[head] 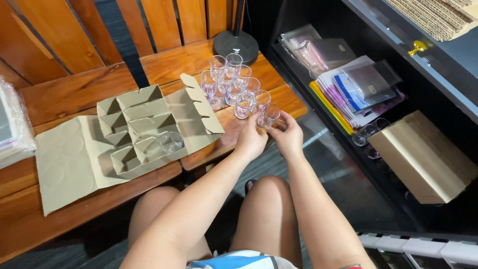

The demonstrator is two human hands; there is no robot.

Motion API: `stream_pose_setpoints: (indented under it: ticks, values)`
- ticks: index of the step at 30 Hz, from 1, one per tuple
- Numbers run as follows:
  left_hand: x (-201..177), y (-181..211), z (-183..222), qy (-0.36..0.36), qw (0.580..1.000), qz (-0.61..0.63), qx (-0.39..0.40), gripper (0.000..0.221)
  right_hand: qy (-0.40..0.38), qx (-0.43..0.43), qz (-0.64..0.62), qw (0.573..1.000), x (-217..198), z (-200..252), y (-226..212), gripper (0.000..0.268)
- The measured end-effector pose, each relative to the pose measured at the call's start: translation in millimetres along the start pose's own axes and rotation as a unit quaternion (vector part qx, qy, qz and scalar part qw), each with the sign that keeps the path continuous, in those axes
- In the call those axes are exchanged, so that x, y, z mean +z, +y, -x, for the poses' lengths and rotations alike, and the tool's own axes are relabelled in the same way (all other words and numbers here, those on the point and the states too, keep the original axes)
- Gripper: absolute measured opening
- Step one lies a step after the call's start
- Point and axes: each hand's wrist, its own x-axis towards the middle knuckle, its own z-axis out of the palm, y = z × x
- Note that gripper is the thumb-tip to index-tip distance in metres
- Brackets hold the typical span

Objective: The person picks up glass cups and places them into the compartments of a cardboard box.

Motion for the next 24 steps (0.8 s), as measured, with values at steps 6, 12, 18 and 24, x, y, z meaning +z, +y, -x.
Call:
stream_pose_setpoints:
  ticks: [6,12,18,24]
  values:
    - [8.9,-16.8,-4.1,-0.024,0.999,-0.036,-0.006,0.068,-0.012,0.014,-0.025,1.000,9.9,-6.6,12.1,0.080]
    - [0.0,-5.0,-0.7,-0.064,0.996,-0.045,-0.036,0.069,-0.002,0.004,-0.022,1.000,11.7,-5.7,12.1,0.073]
    - [-6.3,2.3,1.6,-0.087,0.994,-0.056,-0.046,0.072,-0.001,0.001,-0.029,1.000,11.7,-6.0,19.4,0.071]
    - [-10.0,13.3,11.2,-0.074,0.995,-0.067,-0.011,0.075,0.007,-0.022,-0.041,0.999,6.0,-4.5,34.5,0.069]
